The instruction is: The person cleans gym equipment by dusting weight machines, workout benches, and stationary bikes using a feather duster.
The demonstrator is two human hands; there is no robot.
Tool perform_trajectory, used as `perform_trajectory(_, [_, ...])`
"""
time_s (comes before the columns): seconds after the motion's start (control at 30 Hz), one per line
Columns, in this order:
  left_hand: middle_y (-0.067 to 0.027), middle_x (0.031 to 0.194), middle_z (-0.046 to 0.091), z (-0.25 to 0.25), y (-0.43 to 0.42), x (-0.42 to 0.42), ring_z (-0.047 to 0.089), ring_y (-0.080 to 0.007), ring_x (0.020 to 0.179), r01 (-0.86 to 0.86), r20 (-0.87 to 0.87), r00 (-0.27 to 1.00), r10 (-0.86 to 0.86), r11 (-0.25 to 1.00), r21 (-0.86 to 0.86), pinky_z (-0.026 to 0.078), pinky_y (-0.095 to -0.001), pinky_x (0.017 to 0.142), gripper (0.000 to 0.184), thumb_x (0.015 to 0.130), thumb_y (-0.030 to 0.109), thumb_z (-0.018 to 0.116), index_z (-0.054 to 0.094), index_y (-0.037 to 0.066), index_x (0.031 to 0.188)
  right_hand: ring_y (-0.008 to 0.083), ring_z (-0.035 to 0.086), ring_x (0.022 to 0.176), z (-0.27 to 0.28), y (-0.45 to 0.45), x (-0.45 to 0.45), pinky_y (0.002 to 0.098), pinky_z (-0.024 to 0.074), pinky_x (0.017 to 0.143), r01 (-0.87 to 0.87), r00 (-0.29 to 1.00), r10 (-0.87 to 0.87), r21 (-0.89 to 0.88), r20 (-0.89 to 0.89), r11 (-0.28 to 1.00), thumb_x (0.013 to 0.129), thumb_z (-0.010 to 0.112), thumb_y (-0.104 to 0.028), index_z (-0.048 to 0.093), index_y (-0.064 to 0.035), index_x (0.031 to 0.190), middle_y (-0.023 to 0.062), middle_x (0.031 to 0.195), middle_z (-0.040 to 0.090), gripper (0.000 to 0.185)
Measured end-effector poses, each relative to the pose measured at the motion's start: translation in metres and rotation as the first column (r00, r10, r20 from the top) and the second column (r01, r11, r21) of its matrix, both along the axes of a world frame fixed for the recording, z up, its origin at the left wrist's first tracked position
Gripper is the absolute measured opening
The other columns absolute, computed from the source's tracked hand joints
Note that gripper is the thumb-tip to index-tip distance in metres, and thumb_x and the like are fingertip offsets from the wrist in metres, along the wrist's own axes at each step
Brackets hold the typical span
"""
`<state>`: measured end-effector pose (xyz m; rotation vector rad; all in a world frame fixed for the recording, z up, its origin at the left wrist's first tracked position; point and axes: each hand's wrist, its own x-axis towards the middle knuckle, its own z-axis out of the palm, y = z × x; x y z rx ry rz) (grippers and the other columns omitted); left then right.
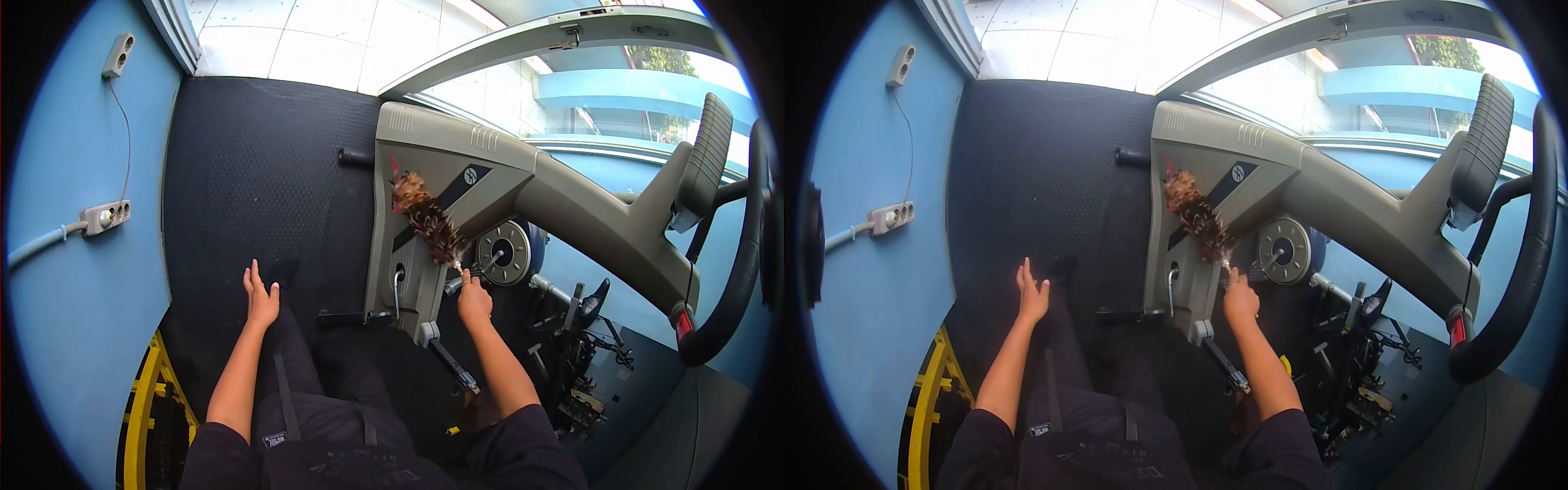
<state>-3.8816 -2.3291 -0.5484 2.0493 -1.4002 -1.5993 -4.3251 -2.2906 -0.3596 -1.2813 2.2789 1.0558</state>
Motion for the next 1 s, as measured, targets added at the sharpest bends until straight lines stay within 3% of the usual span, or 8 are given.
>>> perform_trajectory(0.13, [-0.0267, 0.154, 0.001, 0.01, 0.003, -0.041, 0.024, -0.046, 0.139, 0.092, -0.101, 0.991, -0.09, 0.996, 0.017, 0.031, -0.0472, 0.111, 0.076, 0.093, 0.018, 0.053, 0.006, 0.016, 0.153, 0.0363, 0.068, 0.094, -0.058, 0.0, 0.01, 0.0445, 0.0562, 0.076, -0.121, 0.991, 0.098, 0.311, 0.088, 0.943, 0.093, 0.045, -0.015, 0.052, -0.0038, 0.122, 0.0204, 0.111, 0.063, 0.031])
perform_trajectory(0.27, [-0.0265, 0.153, 0.009, 0.011, 0.026, -0.063, 0.022, -0.0438, 0.14, 0.118, -0.181, 0.976, -0.121, 0.993, -0.026, 0.029, -0.0468, 0.112, 0.074, 0.093, 0.018, 0.053, 0.008, 0.013, 0.152, 0.036, 0.068, 0.096, -0.129, -0.013, 0.007, 0.0435, 0.0558, 0.08, -0.007, 0.999, 0.008, -0.017, 0.05, 1.0, 0.091, 0.048, -0.014, 0.059, -0.005, 0.117, 0.0193, 0.115, 0.063, 0.029])
perform_trajectory(0.33, [-0.025, 0.152, 0.013, 0.009, 0.048, -0.066, 0.026, -0.043, 0.139, 0.107, -0.184, 0.977, -0.105, 0.994, 0.002, 0.03, -0.0462, 0.112, 0.073, 0.094, 0.018, 0.053, 0.01, 0.013, 0.152, 0.0345, 0.068, 0.097, -0.127, -0.034, 0.023, 0.0414, 0.0559, 0.08, -0.107, 0.99, 0.064, 0.392, 0.122, 0.914, 0.092, 0.049, -0.014, 0.062, -0.004, 0.115, 0.0188, 0.114, 0.064, 0.028])
perform_trajectory(0.47, [-0.021, 0.151, 0.019, 0.004, 0.091, -0.072, 0.038, -0.0382, 0.133, 0.06, -0.184, 0.981, -0.056, 0.998, 0.013, 0.036, -0.0432, 0.108, 0.071, 0.094, 0.019, 0.052, 0.011, 0.013, 0.152, 0.0329, 0.067, 0.101, -0.151, 0.008, 0.023, 0.04, 0.0552, 0.084, -0.162, 0.986, 0.163, 0.026, -0.037, 0.987, 0.09, 0.051, -0.015, 0.072, -0.0044, 0.102, 0.0173, 0.11, 0.068, 0.026])
perform_trajectory(0.6, [-0.0217, 0.148, 0.029, 0.016, 0.139, -0.075, 0.05, -0.0346, 0.121, -0.026, -0.161, 0.986, 0.031, 0.999, 0.033, 0.041, -0.0423, 0.103, 0.07, 0.095, 0.018, 0.052, 0.013, 0.013, 0.152, 0.0324, 0.068, 0.097, -0.096, 0.016, 0.019, 0.0398, 0.0577, 0.077, -0.278, 0.961, 0.262, 0.305, 0.092, 0.911, 0.092, 0.05, -0.013, 0.067, 0.0006, 0.106, 0.0183, 0.111, 0.066, 0.026])
perform_trajectory(0.67, [-0.0219, 0.146, 0.033, 0.022, 0.171, -0.075, 0.053, -0.0333, 0.117, -0.06, -0.147, 0.987, 0.06, 0.998, 0.001, 0.042, -0.0417, 0.101, 0.069, 0.095, 0.018, 0.052, 0.015, 0.012, 0.152, 0.0322, 0.068, 0.095, -0.081, 0.049, 0.0, 0.0374, 0.0569, 0.078, -0.346, 0.938, 0.346, 0.001, 0.022, 0.938, 0.091, 0.05, -0.012, 0.058, 0.0027, 0.118, 0.0198, 0.11, 0.065, 0.032])
perform_trajectory(0.73, [-0.0224, 0.143, 0.039, 0.025, 0.205, -0.074, 0.055, -0.0304, 0.114, -0.181, -0.187, 0.966, 0.182, 0.983, 0.02, 0.044, -0.0399, 0.099, 0.069, 0.094, 0.018, 0.054, 0.017, 0.011, 0.152, 0.0313, 0.068, 0.096, -0.032, 0.072, 0.0, 0.0372, 0.0564, 0.078, -0.468, 0.884, 0.461, 0.132, 0.082, 0.874, 0.091, 0.049, -0.013, 0.054, 0.0027, 0.122, 0.0204, 0.109, 0.065, 0.034])
perform_trajectory(1.0, [-0.0206, 0.14, 0.044, 0.048, 0.324, -0.079, 0.058, -0.0265, 0.108, -0.28, -0.209, 0.934, 0.29, 0.957, 0.079, 0.045, -0.038, 0.098, 0.068, 0.094, 0.019, 0.055, 0.019, 0.013, 0.151, 0.0319, 0.069, 0.091, 0.133, 0.133, 0.052, 0.0401, 0.0564, 0.075, -0.584, 0.807, 0.564, 0.374, 0.175, 0.72, 0.087, 0.053, -0.013, 0.068, -0.0012, 0.102, 0.0168, 0.1, 0.069, 0.025])
